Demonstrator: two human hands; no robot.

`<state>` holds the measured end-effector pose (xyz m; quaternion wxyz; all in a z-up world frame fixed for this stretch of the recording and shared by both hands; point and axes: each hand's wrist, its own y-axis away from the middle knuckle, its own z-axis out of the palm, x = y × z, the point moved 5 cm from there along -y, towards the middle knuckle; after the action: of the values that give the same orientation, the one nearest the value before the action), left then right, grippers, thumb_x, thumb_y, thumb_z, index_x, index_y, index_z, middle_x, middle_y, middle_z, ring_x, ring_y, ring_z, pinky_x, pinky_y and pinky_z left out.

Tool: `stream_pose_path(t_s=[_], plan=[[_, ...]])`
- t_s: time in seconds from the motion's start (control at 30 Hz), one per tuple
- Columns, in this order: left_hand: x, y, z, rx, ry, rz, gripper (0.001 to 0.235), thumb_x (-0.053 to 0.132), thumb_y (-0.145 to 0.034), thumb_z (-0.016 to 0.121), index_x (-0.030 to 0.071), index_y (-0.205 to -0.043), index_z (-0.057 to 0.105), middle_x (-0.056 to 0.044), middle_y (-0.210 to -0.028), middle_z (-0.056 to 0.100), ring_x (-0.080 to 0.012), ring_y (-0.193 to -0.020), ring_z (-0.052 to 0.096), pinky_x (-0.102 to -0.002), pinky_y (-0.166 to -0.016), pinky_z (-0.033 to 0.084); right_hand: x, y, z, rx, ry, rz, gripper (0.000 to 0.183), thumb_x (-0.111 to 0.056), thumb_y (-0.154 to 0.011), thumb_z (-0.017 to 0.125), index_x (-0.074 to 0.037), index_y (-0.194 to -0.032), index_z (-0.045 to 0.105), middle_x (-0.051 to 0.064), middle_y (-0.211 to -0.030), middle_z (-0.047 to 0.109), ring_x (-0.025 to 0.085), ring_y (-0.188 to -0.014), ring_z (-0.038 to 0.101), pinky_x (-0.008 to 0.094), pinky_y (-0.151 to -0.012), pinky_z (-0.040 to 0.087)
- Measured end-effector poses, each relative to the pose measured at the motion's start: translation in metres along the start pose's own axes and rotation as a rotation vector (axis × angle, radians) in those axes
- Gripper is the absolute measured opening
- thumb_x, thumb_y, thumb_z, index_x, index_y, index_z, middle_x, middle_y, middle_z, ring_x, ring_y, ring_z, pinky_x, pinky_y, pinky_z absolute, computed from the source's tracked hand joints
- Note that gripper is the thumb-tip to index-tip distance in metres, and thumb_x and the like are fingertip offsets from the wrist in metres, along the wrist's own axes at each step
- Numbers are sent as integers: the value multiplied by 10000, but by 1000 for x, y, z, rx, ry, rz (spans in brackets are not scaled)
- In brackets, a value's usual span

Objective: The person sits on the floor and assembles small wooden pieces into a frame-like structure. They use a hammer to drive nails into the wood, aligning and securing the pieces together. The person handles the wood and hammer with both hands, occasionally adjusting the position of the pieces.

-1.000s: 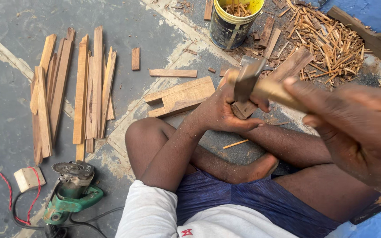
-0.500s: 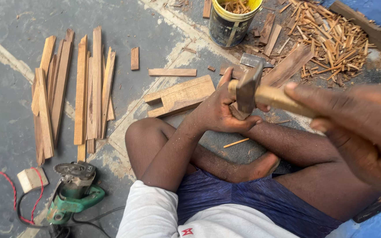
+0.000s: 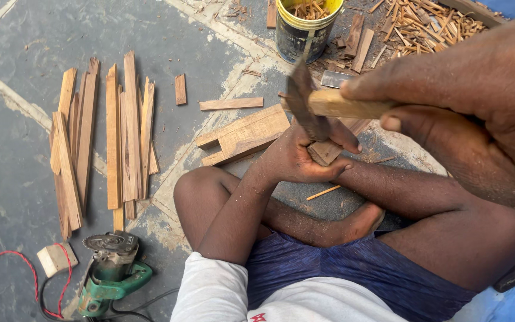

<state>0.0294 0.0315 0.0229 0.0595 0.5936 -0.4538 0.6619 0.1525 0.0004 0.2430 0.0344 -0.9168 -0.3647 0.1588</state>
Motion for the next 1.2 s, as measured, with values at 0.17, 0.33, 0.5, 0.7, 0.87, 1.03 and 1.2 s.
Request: stream_pose_path(t_s=[0.17,0.33,0.5,0.7,0.87,1.03,1.2], plan=[[-10,6,4,0,100,-118,392,206,-893,847,94,-1220,662,-10,-1177,740,-143,-1157,716,-342,-1069,592,-5,-3,9,-280,276,142,433,-278,-895,711,-289,-1326,760,46,-759,788,152,-593,758,341,-550,580],[-10,7,3,3,15,-66,334,179,-910,849,97,-1199,703,-22,-1180,744,-152,-1128,724,-345,-1068,604,-13,-4,5,-241,259,146,512,-345,-837,737,-315,-1349,747,55,-738,782,186,-580,754,383,-527,565],[-8,4,-3,27,87,-49,301,208,-924,836,103,-1173,702,-19,-1168,745,-136,-1093,722,-311,-999,604,-11,6,6,-82,148,92,458,-274,-891,701,-147,-1331,719,76,-792,751,181,-579,704,375,-563,536],[-8,1,-8,8,-35,-13,232,252,-889,870,162,-1068,753,5,-1116,761,-149,-1089,738,-368,-1044,573,-2,46,13,169,13,78,479,-302,-998,579,24,-1342,651,158,-856,711,182,-677,693,355,-617,551],[-6,4,-8,58,-263,52,264,307,-827,897,232,-1046,769,67,-1095,793,-167,-1196,715,-581,-1350,45,1,85,42,215,11,277,514,-342,-942,595,1,-1317,669,160,-886,733,196,-700,719,347,-614,570],[-5,3,-10,41,-189,-33,364,388,-778,903,233,-1079,769,-31,-1264,679,-219,-1308,586,-568,-1237,181,-1,108,66,357,6,318,466,-401,-1008,665,-76,-1341,679,147,-1051,753,186,-803,739,310,-660,571],[1,-5,-11,130,-48,72,537,593,-729,923,211,-993,652,-74,-1223,461,-223,-1167,456,-441,-1009,413,6,119,71,405,-62,361,446,-353,-999,692,-38,-1314,681,152,-1006,749,170,-821,737,284,-682,562]])
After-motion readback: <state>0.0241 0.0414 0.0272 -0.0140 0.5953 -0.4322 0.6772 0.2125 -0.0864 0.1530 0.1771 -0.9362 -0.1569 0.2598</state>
